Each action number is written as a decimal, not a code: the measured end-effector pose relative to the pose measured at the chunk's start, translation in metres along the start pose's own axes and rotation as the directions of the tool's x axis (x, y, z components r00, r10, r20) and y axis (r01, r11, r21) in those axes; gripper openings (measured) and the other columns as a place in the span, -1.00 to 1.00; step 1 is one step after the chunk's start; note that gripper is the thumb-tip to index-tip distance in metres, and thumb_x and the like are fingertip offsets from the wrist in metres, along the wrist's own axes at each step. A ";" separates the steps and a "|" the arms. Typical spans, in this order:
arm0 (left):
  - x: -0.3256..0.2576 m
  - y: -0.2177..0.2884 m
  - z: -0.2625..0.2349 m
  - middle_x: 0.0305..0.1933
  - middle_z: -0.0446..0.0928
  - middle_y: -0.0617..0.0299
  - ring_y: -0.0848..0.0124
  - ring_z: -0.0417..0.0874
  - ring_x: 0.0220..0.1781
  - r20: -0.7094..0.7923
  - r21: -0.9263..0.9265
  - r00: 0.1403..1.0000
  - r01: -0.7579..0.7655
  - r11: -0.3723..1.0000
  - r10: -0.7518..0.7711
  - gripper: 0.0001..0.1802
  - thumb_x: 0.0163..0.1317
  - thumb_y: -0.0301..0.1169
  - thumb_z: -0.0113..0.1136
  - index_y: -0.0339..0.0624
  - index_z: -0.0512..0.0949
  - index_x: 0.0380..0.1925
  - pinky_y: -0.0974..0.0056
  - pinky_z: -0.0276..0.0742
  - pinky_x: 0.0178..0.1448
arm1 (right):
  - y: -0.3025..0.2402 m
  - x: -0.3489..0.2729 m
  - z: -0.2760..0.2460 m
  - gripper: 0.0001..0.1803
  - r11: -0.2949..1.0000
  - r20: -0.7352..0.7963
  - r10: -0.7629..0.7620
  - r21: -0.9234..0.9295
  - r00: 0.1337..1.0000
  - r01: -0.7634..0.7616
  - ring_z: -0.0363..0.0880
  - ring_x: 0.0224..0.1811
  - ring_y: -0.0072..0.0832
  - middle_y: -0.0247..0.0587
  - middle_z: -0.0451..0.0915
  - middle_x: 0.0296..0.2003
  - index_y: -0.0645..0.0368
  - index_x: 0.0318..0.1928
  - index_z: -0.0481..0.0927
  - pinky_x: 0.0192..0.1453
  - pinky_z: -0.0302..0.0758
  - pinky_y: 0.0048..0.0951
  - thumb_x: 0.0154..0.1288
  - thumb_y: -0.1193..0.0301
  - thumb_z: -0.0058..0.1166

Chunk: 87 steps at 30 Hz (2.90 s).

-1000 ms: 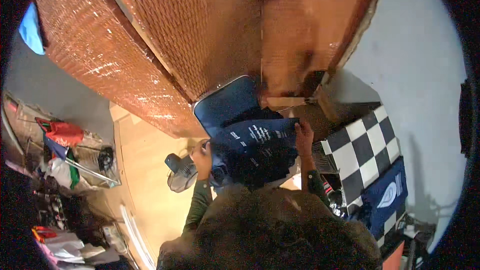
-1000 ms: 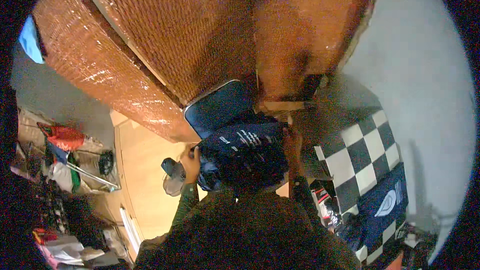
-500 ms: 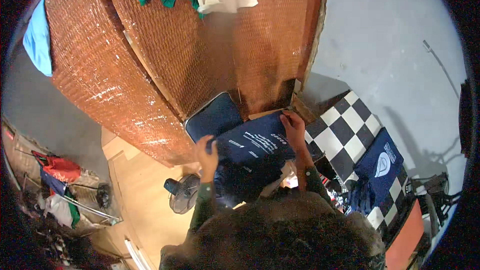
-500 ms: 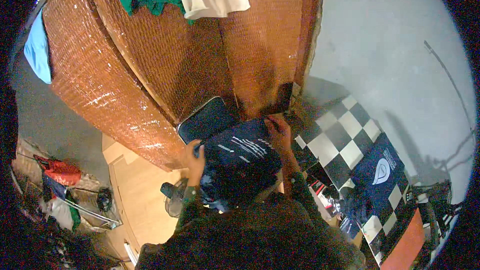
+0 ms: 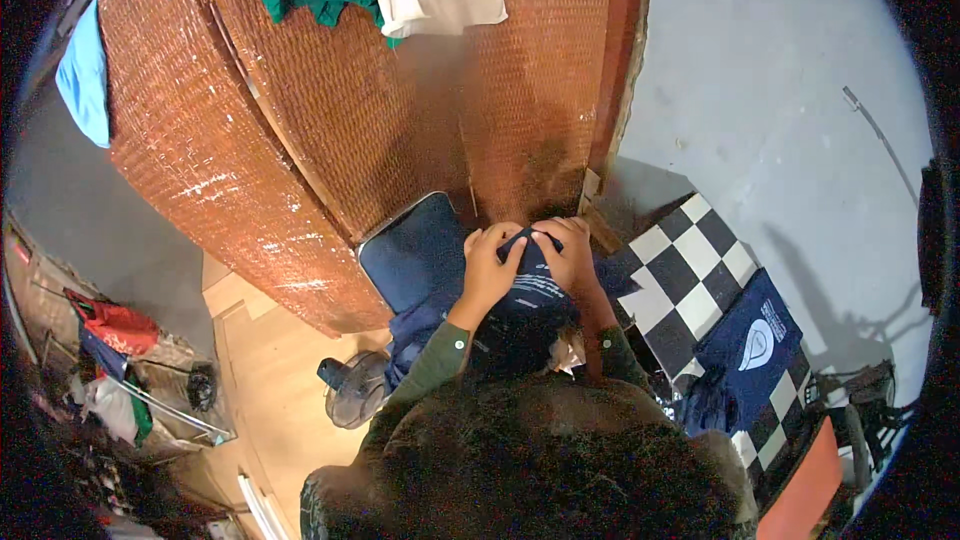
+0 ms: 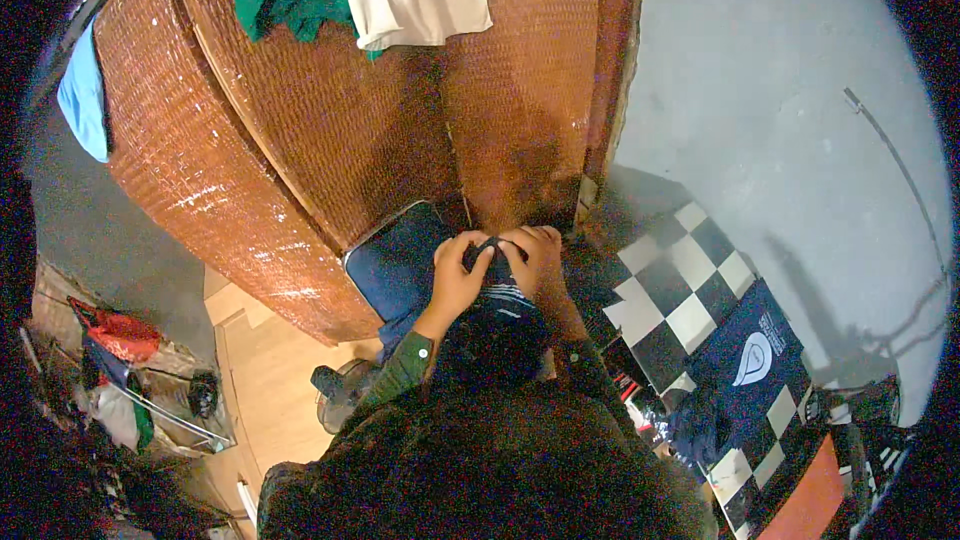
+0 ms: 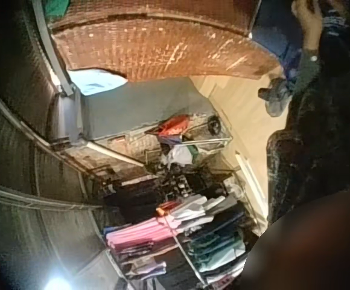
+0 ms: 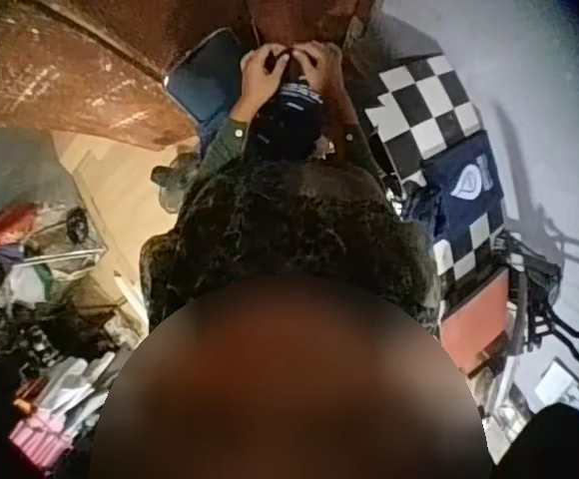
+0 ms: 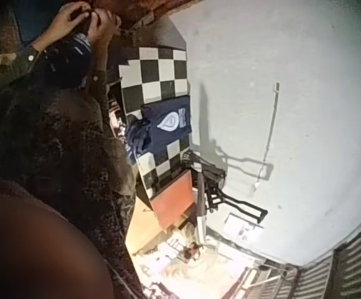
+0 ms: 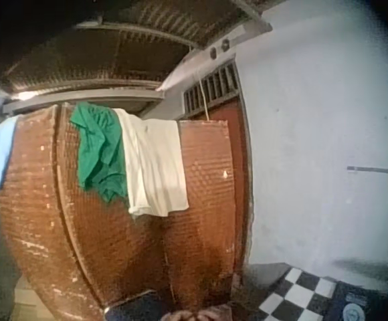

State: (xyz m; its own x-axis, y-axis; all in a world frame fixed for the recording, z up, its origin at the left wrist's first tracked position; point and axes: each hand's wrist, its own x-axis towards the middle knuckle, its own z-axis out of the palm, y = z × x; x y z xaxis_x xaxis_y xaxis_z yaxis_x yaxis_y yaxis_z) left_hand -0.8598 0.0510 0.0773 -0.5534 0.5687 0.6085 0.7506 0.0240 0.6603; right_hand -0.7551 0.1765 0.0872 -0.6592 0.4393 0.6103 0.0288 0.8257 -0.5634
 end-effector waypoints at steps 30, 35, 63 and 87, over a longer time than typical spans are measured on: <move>-0.008 -0.093 -0.031 -0.24 0.67 -0.01 0.06 0.71 -0.26 -0.214 0.274 0.974 0.125 0.954 -0.066 -0.83 0.19 -0.39 0.32 -0.24 0.64 -0.27 0.12 0.58 -0.13 | 0.148 0.026 -0.076 -0.83 0.751 -0.407 0.458 0.653 0.791 -0.099 0.49 -0.17 -0.59 -0.39 0.59 -0.24 0.21 -0.19 0.61 0.02 0.41 -0.50 0.41 0.35 0.18; -0.004 -0.112 -0.039 -0.29 0.64 0.08 0.28 0.68 -0.23 -0.347 0.050 0.919 0.218 0.975 -0.188 -0.87 0.22 -0.47 0.30 -0.27 0.62 -0.26 0.26 0.54 -0.05 | 0.178 0.016 -0.071 -0.80 0.746 -0.424 0.489 0.657 0.763 -0.113 0.54 -0.11 -0.47 -0.26 0.63 -0.20 0.23 -0.17 0.61 0.09 0.44 -0.44 0.40 0.34 0.19; 0.002 -0.041 -0.003 0.11 0.52 0.05 0.07 0.47 0.24 -0.236 0.128 0.970 0.084 0.988 -0.052 -0.65 0.07 -0.34 0.44 -0.09 0.62 -0.12 0.06 0.30 0.38 | 0.076 0.018 -0.012 -0.93 0.880 -0.179 0.225 0.460 0.958 -0.121 0.57 -0.10 -0.53 -0.30 0.64 -0.23 0.27 -0.22 0.64 0.05 0.45 -0.49 0.31 0.54 0.18; 0.086 0.002 0.059 -0.26 0.69 0.16 0.46 0.63 -0.18 -0.091 -0.253 0.983 0.133 0.958 -0.161 -0.71 0.46 -0.32 0.07 -0.37 0.62 -0.16 0.31 0.51 -0.03 | 0.132 -0.024 -0.129 -0.72 0.965 -0.106 0.151 -0.200 0.983 -0.170 0.62 -0.21 0.03 0.06 0.66 -0.26 0.24 -0.16 0.65 -0.14 0.53 -0.17 0.05 0.57 0.23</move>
State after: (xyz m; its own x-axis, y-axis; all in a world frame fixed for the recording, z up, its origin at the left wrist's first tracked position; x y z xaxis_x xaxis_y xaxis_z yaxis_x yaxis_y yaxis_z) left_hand -0.8845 0.1482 0.1055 -0.6974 0.4804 0.5318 0.5540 -0.1094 0.8253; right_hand -0.6386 0.3203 0.0699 -0.5642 0.5939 0.5736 0.2903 0.7930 -0.5355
